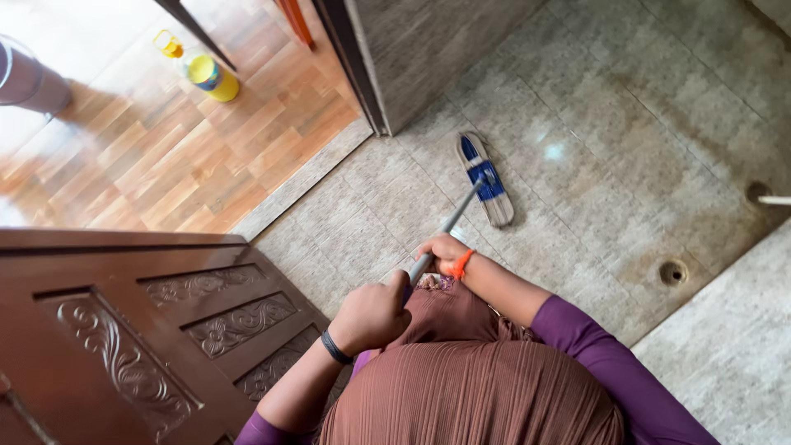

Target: The person mops a tiled bathroom floor using a flat mop. They move the mop back and forth across the floor, covering the area near a white sink, a wooden cabinet, and a doorway. The person is barefoot during the task.

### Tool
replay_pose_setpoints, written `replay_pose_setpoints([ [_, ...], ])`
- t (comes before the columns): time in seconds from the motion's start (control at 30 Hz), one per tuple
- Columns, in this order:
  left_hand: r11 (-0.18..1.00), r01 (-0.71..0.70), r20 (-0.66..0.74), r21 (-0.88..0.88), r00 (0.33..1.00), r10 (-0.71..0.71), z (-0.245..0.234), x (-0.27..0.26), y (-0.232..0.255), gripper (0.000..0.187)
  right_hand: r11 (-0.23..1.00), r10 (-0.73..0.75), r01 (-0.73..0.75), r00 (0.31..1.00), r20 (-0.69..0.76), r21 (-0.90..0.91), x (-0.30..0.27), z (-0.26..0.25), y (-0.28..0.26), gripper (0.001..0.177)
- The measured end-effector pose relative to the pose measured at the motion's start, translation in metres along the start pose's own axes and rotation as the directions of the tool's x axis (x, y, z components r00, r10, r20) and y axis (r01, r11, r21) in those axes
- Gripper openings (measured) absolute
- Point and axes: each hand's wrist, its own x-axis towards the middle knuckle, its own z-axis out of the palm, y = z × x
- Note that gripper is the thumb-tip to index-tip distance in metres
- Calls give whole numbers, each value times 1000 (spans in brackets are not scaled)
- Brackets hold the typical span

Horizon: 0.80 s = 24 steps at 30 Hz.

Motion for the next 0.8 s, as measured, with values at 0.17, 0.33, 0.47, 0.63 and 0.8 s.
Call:
replay_pose_setpoints([
  [0.17,999,46,-36,10,998,-45,-10,53,20,33,997,-53,53,999,-1,59,7,-19,-53,4],
  [0.33,998,4,7,59,1000,-4,1,122,53,46,975,-215,215,976,-20,61,5,-71,-105,7],
  [0.47,990,-93,35,109,995,89,15,203,83,52,937,-340,346,935,-107,54,-1,-122,-159,9],
  [0.63,972,-171,9,161,985,172,13,311,136,58,916,-343,374,918,-198,144,-38,-161,-252,22],
  [0.8,975,-167,80,147,984,157,18,418,179,57,920,-342,377,906,-250,105,-55,-209,-333,70],
])
